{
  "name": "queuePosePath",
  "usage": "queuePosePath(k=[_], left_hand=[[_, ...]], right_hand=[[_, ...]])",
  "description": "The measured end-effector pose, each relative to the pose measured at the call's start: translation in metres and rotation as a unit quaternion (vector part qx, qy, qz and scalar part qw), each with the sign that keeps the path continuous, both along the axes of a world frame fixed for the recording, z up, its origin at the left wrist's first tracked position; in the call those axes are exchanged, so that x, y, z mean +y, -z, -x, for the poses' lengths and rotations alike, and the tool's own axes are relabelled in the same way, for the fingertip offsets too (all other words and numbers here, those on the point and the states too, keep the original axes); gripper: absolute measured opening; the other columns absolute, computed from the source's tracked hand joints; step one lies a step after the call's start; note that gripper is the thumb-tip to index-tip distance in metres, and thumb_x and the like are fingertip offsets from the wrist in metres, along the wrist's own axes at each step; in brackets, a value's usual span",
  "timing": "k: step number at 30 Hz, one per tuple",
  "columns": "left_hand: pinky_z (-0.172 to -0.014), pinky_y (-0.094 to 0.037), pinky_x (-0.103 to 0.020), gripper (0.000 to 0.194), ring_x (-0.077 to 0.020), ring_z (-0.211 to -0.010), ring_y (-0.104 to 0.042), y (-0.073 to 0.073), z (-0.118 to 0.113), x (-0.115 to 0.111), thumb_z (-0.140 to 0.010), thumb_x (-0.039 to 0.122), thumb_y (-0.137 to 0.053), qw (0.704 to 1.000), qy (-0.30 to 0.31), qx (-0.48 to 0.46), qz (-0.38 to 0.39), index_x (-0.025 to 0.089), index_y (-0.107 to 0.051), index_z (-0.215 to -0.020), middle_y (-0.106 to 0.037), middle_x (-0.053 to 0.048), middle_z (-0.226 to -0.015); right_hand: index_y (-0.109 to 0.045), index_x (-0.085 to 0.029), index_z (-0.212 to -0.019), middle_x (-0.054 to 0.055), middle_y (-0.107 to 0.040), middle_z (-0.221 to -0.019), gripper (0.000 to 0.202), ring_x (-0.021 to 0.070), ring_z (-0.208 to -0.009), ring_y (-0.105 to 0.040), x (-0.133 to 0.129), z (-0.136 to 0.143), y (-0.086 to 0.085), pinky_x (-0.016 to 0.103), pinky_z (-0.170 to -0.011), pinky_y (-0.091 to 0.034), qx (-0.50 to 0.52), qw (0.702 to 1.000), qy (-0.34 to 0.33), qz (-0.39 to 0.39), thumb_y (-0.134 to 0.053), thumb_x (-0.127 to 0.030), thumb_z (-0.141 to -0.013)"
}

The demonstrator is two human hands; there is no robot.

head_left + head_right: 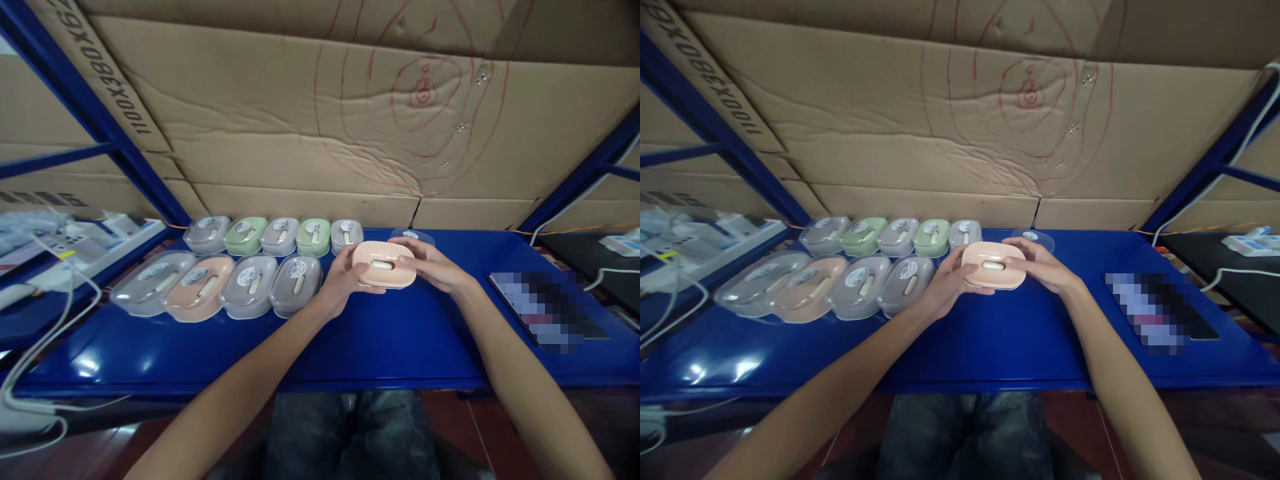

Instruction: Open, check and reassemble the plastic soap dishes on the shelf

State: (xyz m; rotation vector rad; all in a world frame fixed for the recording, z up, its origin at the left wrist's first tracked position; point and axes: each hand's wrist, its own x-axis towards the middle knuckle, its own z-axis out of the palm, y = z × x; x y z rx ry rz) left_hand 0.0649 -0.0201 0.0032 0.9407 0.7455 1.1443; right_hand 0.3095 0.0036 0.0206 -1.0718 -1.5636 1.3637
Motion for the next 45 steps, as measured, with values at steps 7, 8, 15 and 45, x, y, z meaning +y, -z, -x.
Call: queuePosePath(k=[7,8,15,45], left_hand=[[-0.079,-0.076,-0.057,0.047,-0.0362,-0.114,-0.077,0.000,0.002,0.004,-0.088,0.012,-0.075,1.000,-0.011,-0.013,0.008,0.020,-0.064,-0.133,-0.069,-0.017,-0.143],[-0.080,-0.075,-0.056,0.042,-0.0361,-0.113,-0.077,0.000,0.002,0.004,-0.089,0.013,-0.075,1.000,-0.010,-0.012,0.014,0.018,-0.066,-0.130,-0.071,-0.017,-0.140],[-0.071,-0.076,-0.051,0.030,-0.0354,-0.104,-0.079,0.000,0.001,0.004,-0.097,0.030,-0.080,0.997,-0.040,0.049,0.040,0.012,-0.075,-0.120,-0.078,-0.019,-0.121],[-0.082,-0.067,-0.042,0.040,-0.0319,-0.106,-0.080,0.021,0.003,0.016,-0.097,0.039,-0.075,0.992,0.031,-0.012,0.123,0.013,-0.076,-0.128,-0.082,-0.019,-0.124]], right_hand=[[-0.081,-0.021,-0.109,0.007,-0.084,-0.103,0.048,0.0190,-0.085,-0.077,0.007,-0.002,0.007,0.030,-0.079,-0.067,0.073,0.988,0.008,0.138,-0.104,-0.039,-0.071],[-0.082,-0.020,-0.110,0.007,-0.084,-0.103,0.049,0.0184,-0.084,-0.078,0.008,-0.001,0.007,0.029,-0.078,-0.067,0.073,0.988,0.007,0.137,-0.104,-0.037,-0.070],[-0.083,-0.017,-0.118,0.009,-0.086,-0.100,0.055,0.0205,-0.079,-0.080,0.009,0.001,0.012,0.032,-0.072,-0.069,0.053,0.991,0.006,0.121,-0.102,-0.037,-0.071],[-0.069,-0.021,-0.137,0.021,-0.066,-0.135,0.081,0.0445,-0.130,-0.065,0.046,-0.067,0.056,0.063,-0.117,-0.052,-0.410,0.846,0.256,-0.224,-0.087,-0.071,-0.075]])
